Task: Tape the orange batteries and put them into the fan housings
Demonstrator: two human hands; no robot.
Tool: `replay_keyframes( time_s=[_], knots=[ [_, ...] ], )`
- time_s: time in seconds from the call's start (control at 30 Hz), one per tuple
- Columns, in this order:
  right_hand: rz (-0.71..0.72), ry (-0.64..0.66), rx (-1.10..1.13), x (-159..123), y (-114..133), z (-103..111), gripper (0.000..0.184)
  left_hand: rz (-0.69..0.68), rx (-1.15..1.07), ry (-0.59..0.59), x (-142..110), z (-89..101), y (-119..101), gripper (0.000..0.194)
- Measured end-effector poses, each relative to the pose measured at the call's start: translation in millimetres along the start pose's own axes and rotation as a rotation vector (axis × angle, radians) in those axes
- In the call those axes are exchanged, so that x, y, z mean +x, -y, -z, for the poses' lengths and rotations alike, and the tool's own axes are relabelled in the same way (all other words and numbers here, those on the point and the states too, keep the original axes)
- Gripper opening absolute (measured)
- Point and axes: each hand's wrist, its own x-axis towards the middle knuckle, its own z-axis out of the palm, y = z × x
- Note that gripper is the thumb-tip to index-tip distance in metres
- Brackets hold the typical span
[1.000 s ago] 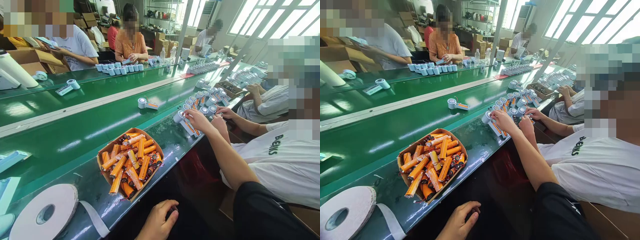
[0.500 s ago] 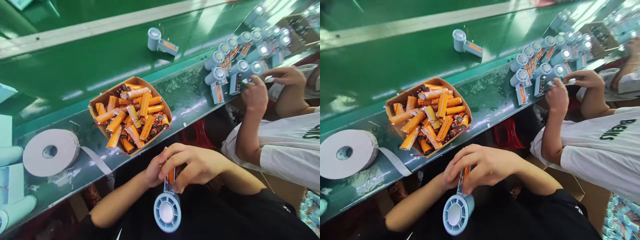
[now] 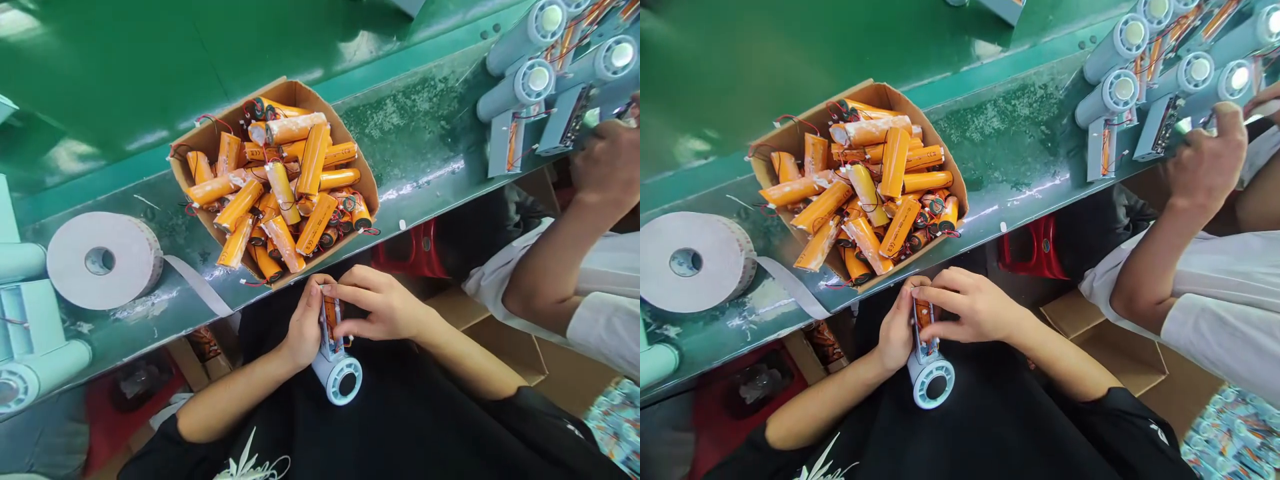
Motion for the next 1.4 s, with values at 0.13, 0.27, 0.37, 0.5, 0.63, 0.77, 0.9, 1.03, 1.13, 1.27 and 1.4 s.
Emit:
replay_keyframes(
  time_s=[0.13, 0.27, 0.37, 0.5, 0.63, 0.77, 0.9, 1.03, 1.13, 1.27, 1.4],
  knots=[
    [0.076, -0.116, -0.001, 0, -2, -7, 0.034, -0.036, 0.008, -0.006, -1, 0.2, 1, 0.061],
    [0.004, -0.300, 0.112, -2, 5, -26, 0.015, -0.018, -0.128, 0.031, -4, -1.2, 7, 0.057],
    [-0.096, -0.402, 0.326, -1, 16, -41, 0.016, 0.081, -0.271, 0.067, -13, 0.3, 13, 0.055],
    [-0.334, -0.521, 0.544, 0, 35, -58, 0.023, 0.173, -0.336, 0.025, -25, 0.6, 17, 0.057],
    [-0.520, -0.670, 0.665, 0, 50, -71, 0.024, 0.151, -0.399, -0.110, -30, -5.8, 15, 0.058],
    [-0.468, -0.700, 0.645, 0, 57, -76, 0.021, 0.114, -0.398, -0.160, -31, -9.5, 12, 0.058],
    [-0.349, -0.682, 0.566, 1, 60, -76, 0.020, 0.069, -0.368, -0.183, -37, -7.6, 13, 0.057],
    [-0.284, -0.654, 0.523, -1, 61, -78, 0.020, 0.017, -0.324, -0.234, -42, -5.8, 16, 0.056],
    [-0.283, -0.644, 0.532, -3, 61, -80, 0.019, 0.025, -0.341, -0.234, -43, -5.6, 18, 0.056],
    [-0.275, -0.654, 0.537, -6, 61, -84, 0.019, 0.018, -0.332, -0.272, -44, -6.4, 19, 0.057],
    [-0.267, -0.647, 0.530, -8, 60, -85, 0.018, 0.030, -0.313, -0.284, -44, -7.0, 20, 0.058]
  ],
)
